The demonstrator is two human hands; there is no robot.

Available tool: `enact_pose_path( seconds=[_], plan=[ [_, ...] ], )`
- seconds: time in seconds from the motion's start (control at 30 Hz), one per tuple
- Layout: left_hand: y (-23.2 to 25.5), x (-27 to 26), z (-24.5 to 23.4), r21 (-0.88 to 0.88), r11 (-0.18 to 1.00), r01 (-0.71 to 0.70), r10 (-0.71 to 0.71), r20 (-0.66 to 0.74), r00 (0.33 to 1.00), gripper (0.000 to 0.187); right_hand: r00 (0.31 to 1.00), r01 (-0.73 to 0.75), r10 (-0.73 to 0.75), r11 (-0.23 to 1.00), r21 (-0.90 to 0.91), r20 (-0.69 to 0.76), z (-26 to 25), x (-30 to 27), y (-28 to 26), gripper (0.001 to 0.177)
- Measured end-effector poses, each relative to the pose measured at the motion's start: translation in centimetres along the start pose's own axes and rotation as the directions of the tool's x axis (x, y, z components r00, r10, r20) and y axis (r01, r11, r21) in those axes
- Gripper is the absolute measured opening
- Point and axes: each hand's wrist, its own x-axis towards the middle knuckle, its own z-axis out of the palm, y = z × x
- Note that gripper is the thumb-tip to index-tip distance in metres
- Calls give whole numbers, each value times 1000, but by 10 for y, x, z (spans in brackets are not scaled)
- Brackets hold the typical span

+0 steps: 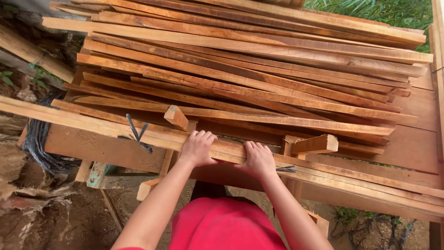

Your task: The person aligns a stack of thin wooden planks on a wooden workbench. They then use a black strap to tie the planks together, wrapping the strap around the stack and securing it with a knot.

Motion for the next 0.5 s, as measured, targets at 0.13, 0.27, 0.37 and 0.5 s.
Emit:
enact_pose_path(
  seconds=[0.13, 0.27, 0.37, 0.5],
  plan=[
    [4, -16, 6, -24, 1000, 2, -4, -77, 997, 88, 1000, -16, 16, 1000, 25, -1, 9, -13, -7, 80],
    [5, -19, 8, -19, 1000, 3, -6, -150, 989, 87, 993, -61, 49, 991, 119, 107, -24, -15, -11, 80],
    [9, -19, 2, -25, 1000, 1, -5, -178, 984, 88, 931, -161, 80, 966, 204, 357, -62, -1, -14, 81],
    [8, -13, -12, -58, 998, -13, 5, -147, 989, 94, 738, -305, 30, 906, 293, 674, -92, 31, -21, 98]
  ],
)
